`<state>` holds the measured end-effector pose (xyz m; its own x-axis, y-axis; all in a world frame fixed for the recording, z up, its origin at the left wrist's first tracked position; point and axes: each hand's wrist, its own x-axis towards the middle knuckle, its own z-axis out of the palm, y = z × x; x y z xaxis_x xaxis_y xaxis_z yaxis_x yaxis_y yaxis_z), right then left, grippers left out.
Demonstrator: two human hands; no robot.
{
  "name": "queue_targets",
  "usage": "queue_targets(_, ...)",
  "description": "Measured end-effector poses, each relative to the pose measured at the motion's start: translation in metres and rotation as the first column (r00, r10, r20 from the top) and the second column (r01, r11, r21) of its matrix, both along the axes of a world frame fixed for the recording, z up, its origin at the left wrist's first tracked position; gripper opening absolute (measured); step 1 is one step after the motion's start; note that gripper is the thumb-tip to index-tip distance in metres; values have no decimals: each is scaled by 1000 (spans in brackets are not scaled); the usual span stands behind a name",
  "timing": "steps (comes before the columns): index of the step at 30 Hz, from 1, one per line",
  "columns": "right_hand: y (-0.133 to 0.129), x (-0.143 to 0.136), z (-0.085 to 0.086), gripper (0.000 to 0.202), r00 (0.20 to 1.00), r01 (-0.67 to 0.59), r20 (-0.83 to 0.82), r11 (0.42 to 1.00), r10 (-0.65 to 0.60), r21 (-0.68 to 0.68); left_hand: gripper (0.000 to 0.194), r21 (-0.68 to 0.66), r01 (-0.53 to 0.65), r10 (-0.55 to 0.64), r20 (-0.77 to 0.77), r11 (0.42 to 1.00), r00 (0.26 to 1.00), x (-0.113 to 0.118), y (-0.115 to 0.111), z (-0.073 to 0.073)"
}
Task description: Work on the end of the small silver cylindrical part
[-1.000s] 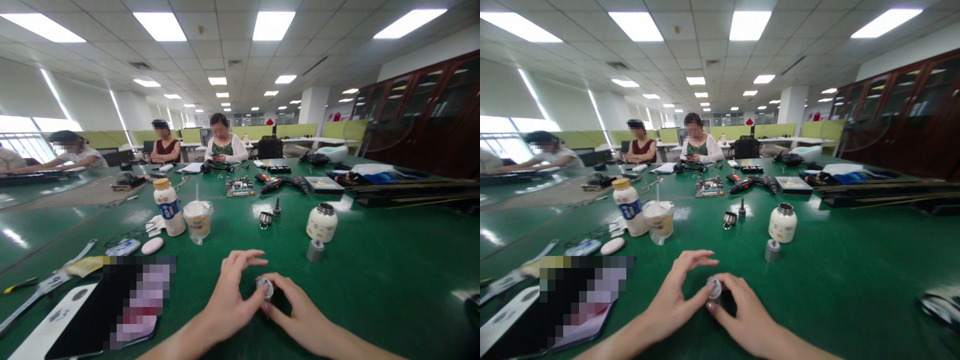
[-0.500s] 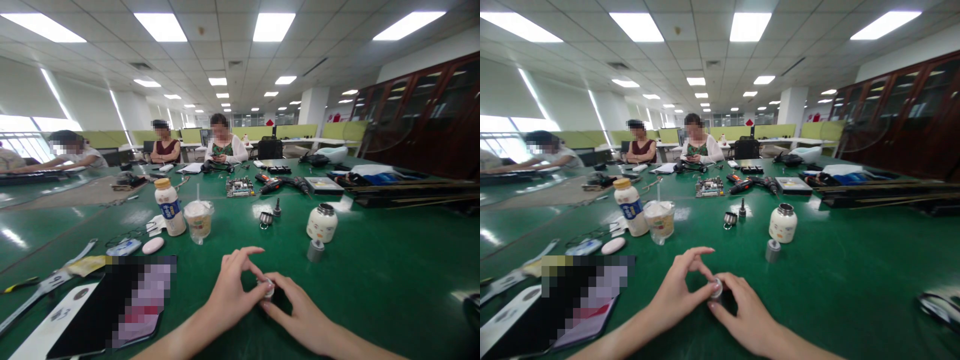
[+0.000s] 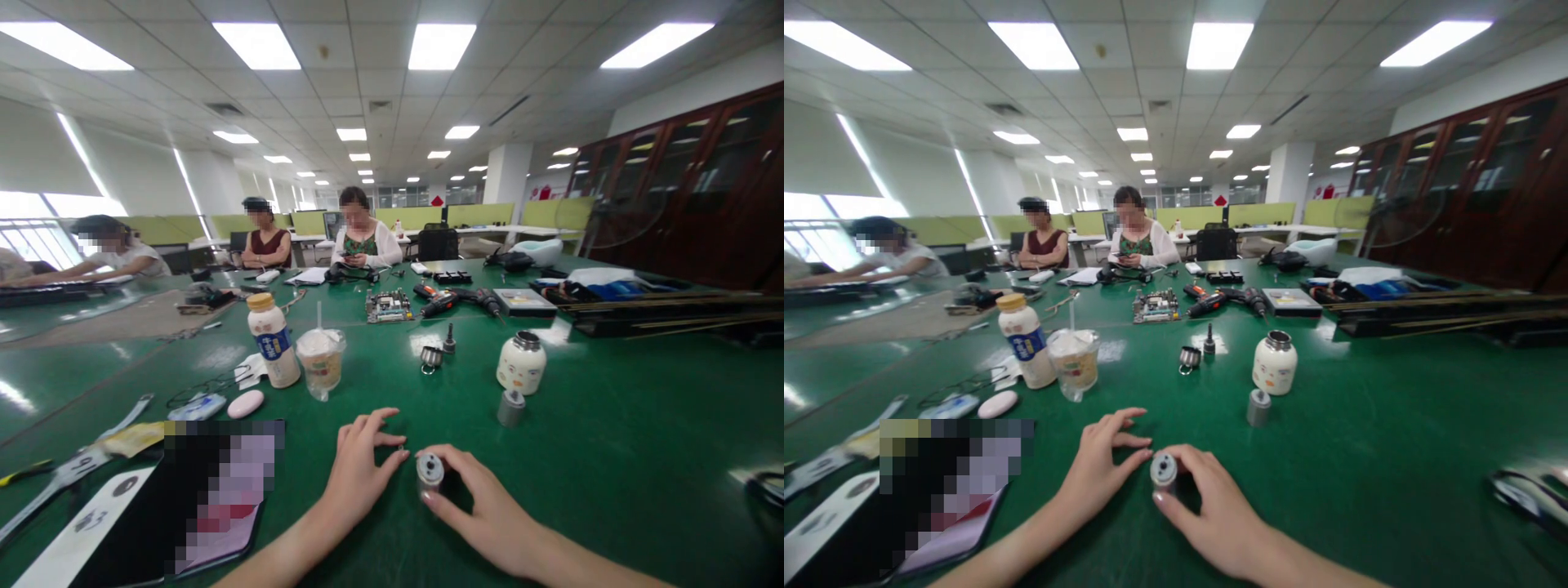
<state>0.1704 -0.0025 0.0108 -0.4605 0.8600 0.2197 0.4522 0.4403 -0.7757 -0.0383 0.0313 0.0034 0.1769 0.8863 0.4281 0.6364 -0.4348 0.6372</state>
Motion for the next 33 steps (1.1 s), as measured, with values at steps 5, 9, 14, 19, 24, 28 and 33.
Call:
queue_targets(5,1,0,-4,28,1000,6,-3,1000,-6,15,31,30,8,-9,52,1000,999,5,-6,33)
queue_targets(9,1,1,-7,29,1000,11,-9,999,-11,36,36,36,116,-119,102,993,988,15,-19,53)
queue_targets(14,1,1,-7,28,1000,-3,-20,999,3,44,32,-28,222,-219,77,975,973,22,-29,49)
queue_targets(19,1,-1,-4,24,1000,3,-23,999,-2,37,59,38,222,-225,84,974,971,17,-27,55)
queue_targets(24,1,0,-5,32,1000,9,-21,1000,-9,14,59,-29,126,-125,38,992,991,21,-24,48)
queue_targets(28,1,0,-8,33,1000,17,-19,1000,-16,9,56,-37,163,-159,95,986,983,23,-22,47)
queue_targets(33,1,0,-3,26,1000,11,-4,1000,-11,1,34,38,30,-36,164,999,986,13,-11,40)
